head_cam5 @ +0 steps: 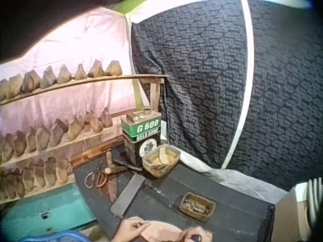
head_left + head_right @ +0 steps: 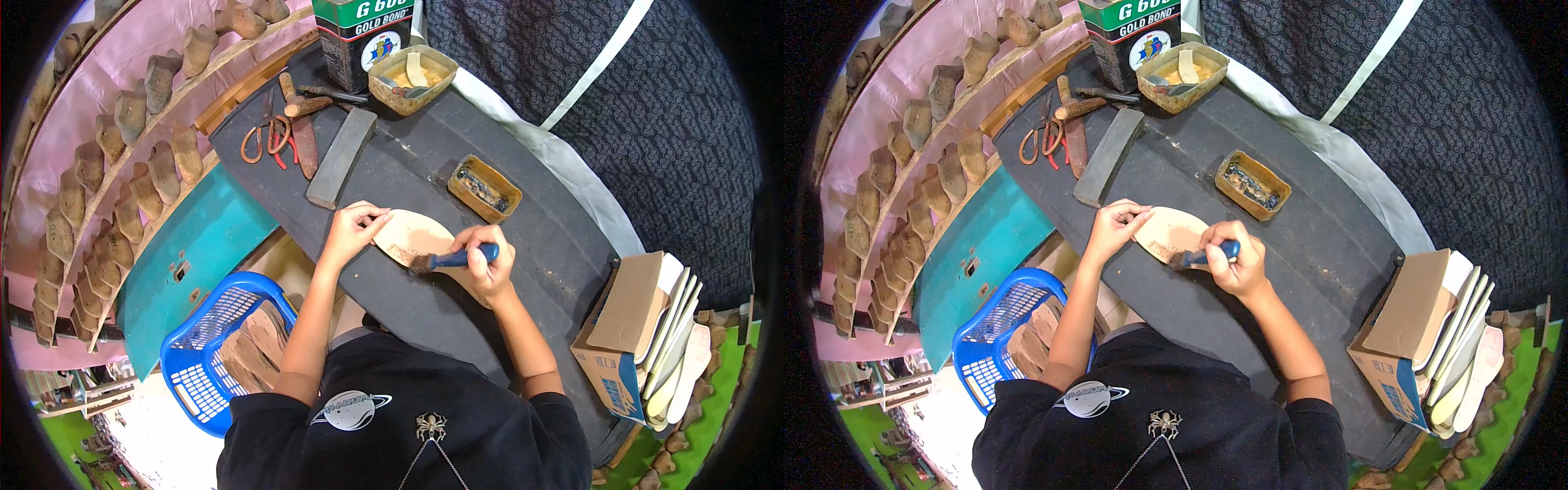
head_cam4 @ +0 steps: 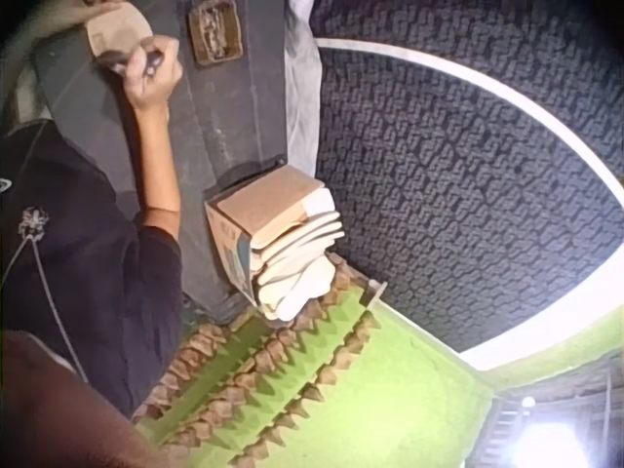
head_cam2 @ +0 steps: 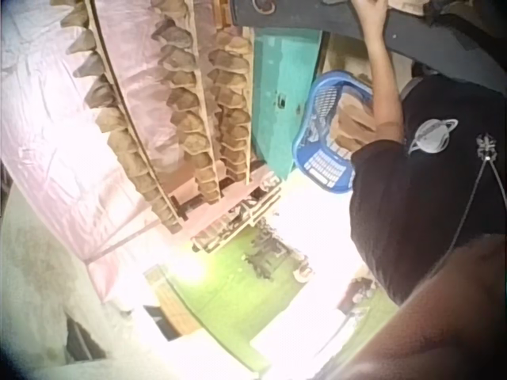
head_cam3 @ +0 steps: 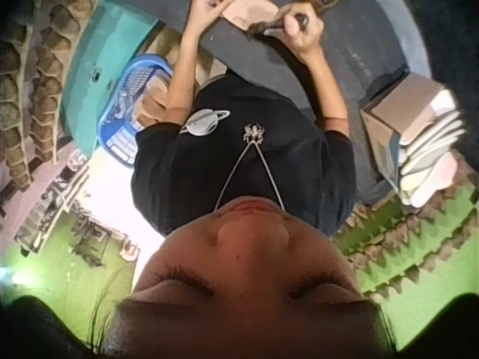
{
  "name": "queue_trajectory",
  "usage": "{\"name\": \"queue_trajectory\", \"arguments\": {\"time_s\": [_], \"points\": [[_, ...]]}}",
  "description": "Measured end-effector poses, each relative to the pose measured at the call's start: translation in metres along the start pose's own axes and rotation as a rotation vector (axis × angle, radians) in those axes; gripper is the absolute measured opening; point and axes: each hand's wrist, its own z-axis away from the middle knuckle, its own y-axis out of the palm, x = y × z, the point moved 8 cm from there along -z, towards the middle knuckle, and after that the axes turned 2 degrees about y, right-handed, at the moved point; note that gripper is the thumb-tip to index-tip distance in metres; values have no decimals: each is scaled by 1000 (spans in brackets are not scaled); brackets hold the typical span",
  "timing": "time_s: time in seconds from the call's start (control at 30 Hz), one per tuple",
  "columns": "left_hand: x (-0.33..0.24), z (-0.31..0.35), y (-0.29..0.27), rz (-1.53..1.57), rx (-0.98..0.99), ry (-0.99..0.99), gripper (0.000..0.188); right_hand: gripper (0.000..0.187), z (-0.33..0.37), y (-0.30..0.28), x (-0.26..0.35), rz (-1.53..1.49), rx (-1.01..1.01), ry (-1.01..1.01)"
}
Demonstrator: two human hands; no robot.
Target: Apply adhesive to the surface of shoe insoles using a brush.
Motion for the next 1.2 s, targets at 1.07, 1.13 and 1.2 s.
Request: {"name": "queue_trajectory", "arguments": {"time_s": [1.07,1.13,1.2], "points": [[-2,0,1,-15,-2,16,12,23,-7,6,-11,-33,-121,-14],[-3,1,2,-4,-5,18,12,22,-5,13,-12,12,-60,10],[-5,1,2,27,-7,-2,12,22,-2,13,-14,10,-61,39]]}}
